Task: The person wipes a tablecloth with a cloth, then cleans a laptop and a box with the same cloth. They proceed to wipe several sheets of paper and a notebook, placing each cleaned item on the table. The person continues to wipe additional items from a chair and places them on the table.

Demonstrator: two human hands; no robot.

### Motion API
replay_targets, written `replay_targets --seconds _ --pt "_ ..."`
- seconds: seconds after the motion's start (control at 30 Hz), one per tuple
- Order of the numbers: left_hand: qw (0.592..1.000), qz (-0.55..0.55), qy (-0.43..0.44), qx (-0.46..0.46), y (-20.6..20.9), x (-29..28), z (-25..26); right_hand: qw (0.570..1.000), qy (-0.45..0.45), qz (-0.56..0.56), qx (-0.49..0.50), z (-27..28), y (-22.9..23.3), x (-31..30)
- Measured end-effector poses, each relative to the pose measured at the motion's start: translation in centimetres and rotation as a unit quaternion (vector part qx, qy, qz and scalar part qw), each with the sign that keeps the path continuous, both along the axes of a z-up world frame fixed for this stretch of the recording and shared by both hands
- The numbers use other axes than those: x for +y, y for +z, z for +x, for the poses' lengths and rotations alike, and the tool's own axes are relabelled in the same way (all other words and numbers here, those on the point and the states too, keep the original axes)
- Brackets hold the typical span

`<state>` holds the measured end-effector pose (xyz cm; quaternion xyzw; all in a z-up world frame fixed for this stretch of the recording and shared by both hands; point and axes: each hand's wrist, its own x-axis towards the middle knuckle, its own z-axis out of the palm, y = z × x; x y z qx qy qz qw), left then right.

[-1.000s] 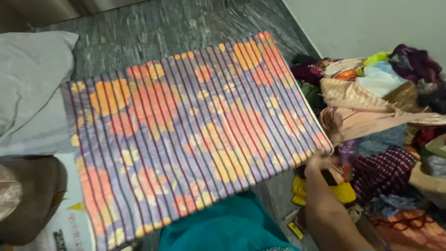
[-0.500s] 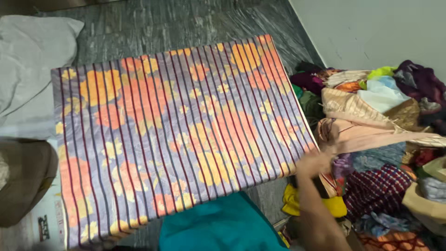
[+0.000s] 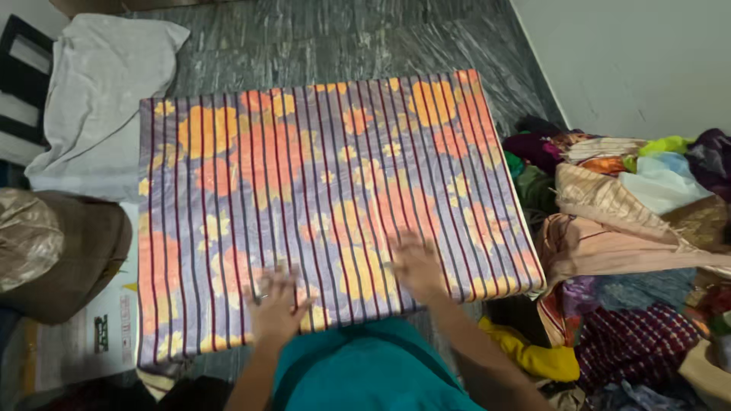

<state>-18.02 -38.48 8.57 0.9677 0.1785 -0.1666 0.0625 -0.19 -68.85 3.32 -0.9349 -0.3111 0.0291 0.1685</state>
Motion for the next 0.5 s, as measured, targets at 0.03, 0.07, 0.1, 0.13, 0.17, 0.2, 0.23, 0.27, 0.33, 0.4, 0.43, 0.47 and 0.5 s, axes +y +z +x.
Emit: replay_targets --seconds 0.03,0.07,0.1,0.13,0.17,0.2,0.23,0.27,0.33,0.4,0.43,0.47,0.5 --pt "0.998 0.015 0.014 0.052 0.0 1.3 -1.1 0.999 -0.040 -0.013 -0.012 0.5 -0.9 -2.3" --pt "0.995 0.027 0.043 0.084 -0.1 2.9 -1.9 0.997 -0.074 -0.011 0.000 1.0 -1.6 -5.0" --pt "0.990 0.039 0.071 0.115 -0.3 4.6 -2.8 0.994 -0.109 -0.009 0.011 1.5 -2.1 -7.9" --pt "0.989 0.043 0.116 0.084 -0.6 6.1 -4.1 0.983 -0.144 -0.113 0.010 1.9 -2.6 -10.3" --pt "0.984 0.047 0.161 0.052 -0.9 7.6 -5.3 0.960 -0.178 -0.214 0.009 2.2 -3.1 -12.4" --pt "0.976 0.055 0.200 0.059 -1.2 9.2 -6.4 0.965 -0.221 -0.143 -0.006 2.5 -3.3 -14.4" --pt "0.967 0.063 0.240 0.065 -1.6 10.7 -7.3 0.962 -0.263 -0.070 -0.019 2.8 -3.4 -16.0" --pt "0.958 0.046 0.275 0.064 -1.9 12.1 -8.2 0.949 -0.307 -0.074 0.022 3.0 -3.3 -17.5" --pt "0.936 0.013 0.346 0.061 -2.6 14.6 -9.8 0.922 -0.376 -0.074 0.060 3.2 -2.7 -19.5" --pt "0.914 -0.002 0.403 0.045 -3.4 16.4 -10.9 0.900 -0.427 -0.063 0.054 3.4 -2.1 -20.2" --pt "0.901 -0.010 0.431 0.037 -3.9 17.1 -11.2 0.840 -0.539 -0.054 0.027 3.9 -2.3 -19.4" --pt "0.898 0.005 0.439 0.034 -4.4 17.7 -11.2 0.766 -0.641 -0.044 0.001 4.4 -2.8 -18.1" --pt "0.894 0.019 0.447 0.031 -5.0 18.3 -10.7 0.678 -0.734 -0.033 -0.022 4.8 -3.2 -16.8"
